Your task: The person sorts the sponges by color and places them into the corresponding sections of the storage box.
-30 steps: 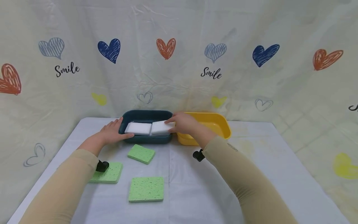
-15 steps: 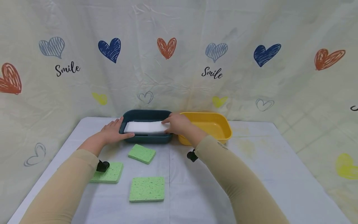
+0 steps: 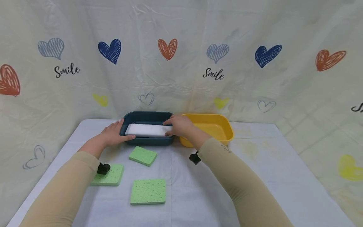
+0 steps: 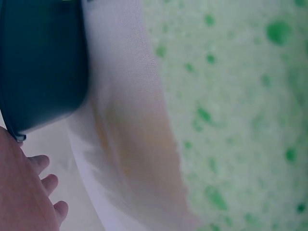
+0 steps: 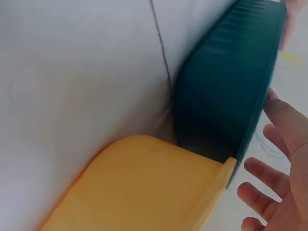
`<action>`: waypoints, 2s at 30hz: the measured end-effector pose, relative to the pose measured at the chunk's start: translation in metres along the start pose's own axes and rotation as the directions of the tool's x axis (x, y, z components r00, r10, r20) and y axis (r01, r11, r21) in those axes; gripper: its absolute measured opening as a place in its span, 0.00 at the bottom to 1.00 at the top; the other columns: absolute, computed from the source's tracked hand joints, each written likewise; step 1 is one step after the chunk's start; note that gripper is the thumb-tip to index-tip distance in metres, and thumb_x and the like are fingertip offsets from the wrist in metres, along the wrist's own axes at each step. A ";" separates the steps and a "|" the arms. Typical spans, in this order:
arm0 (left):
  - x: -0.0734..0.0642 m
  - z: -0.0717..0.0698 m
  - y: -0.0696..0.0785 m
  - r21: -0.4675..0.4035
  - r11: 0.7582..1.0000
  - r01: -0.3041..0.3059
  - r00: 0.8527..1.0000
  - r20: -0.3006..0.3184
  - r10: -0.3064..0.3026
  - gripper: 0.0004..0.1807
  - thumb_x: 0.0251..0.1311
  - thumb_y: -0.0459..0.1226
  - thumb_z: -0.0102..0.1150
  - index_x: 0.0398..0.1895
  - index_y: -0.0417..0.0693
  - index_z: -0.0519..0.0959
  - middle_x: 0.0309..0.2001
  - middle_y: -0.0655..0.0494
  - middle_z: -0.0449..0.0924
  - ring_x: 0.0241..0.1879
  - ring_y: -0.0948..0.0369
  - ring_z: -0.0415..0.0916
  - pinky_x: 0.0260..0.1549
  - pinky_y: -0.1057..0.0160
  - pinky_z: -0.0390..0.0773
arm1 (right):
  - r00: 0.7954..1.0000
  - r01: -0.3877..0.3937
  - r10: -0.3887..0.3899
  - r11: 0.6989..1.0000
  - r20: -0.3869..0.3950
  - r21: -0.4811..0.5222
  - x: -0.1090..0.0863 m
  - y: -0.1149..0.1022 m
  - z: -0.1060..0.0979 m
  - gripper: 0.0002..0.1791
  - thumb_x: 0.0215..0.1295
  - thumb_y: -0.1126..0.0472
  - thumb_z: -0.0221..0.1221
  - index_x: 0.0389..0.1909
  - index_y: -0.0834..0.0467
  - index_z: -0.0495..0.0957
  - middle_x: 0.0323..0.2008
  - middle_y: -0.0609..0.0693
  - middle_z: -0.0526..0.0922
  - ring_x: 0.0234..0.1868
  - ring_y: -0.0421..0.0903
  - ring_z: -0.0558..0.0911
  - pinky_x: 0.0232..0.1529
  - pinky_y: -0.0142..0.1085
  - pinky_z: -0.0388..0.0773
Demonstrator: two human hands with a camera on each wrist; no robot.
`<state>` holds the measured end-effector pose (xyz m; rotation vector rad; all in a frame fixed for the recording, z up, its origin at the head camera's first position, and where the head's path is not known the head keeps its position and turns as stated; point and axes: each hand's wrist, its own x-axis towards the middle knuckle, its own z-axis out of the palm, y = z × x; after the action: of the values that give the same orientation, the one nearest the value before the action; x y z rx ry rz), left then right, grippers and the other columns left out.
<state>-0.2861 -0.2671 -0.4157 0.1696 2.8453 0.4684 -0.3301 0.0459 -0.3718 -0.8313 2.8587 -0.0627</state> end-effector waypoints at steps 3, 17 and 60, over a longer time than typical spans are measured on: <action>0.000 0.000 0.001 0.001 1.000 -0.006 1.000 0.004 0.006 0.69 0.55 0.76 0.46 0.78 0.34 0.33 0.75 0.26 0.35 0.73 0.31 0.34 0.68 0.32 0.38 | 1.000 -0.009 0.010 0.998 -0.015 0.060 -0.005 0.002 -0.003 0.31 0.60 0.38 0.66 0.65 0.38 0.76 0.62 0.48 0.75 0.58 0.49 0.74 0.63 0.44 0.70; -0.003 0.000 0.000 -0.005 1.000 -0.007 1.000 0.014 0.007 0.68 0.56 0.75 0.47 0.77 0.33 0.32 0.75 0.25 0.35 0.73 0.30 0.34 0.68 0.31 0.38 | 0.994 -0.031 0.059 0.963 -0.095 0.269 -0.036 0.030 -0.020 0.34 0.60 0.41 0.68 0.67 0.42 0.74 0.68 0.51 0.69 0.65 0.53 0.69 0.65 0.49 0.68; -0.002 0.000 0.004 -0.013 1.000 -0.005 1.000 -0.004 0.005 0.68 0.56 0.74 0.48 0.77 0.32 0.34 0.75 0.24 0.36 0.73 0.30 0.35 0.68 0.31 0.40 | 0.906 -0.391 0.423 0.820 0.019 0.419 -0.166 0.193 0.022 0.56 0.53 0.25 0.62 0.79 0.47 0.54 0.72 0.66 0.55 0.58 0.65 0.69 0.56 0.61 0.74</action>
<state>-0.2837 -0.2637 -0.4138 0.1741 2.8452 0.4892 -0.2910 0.2978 -0.3857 -0.1262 2.8577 -0.6336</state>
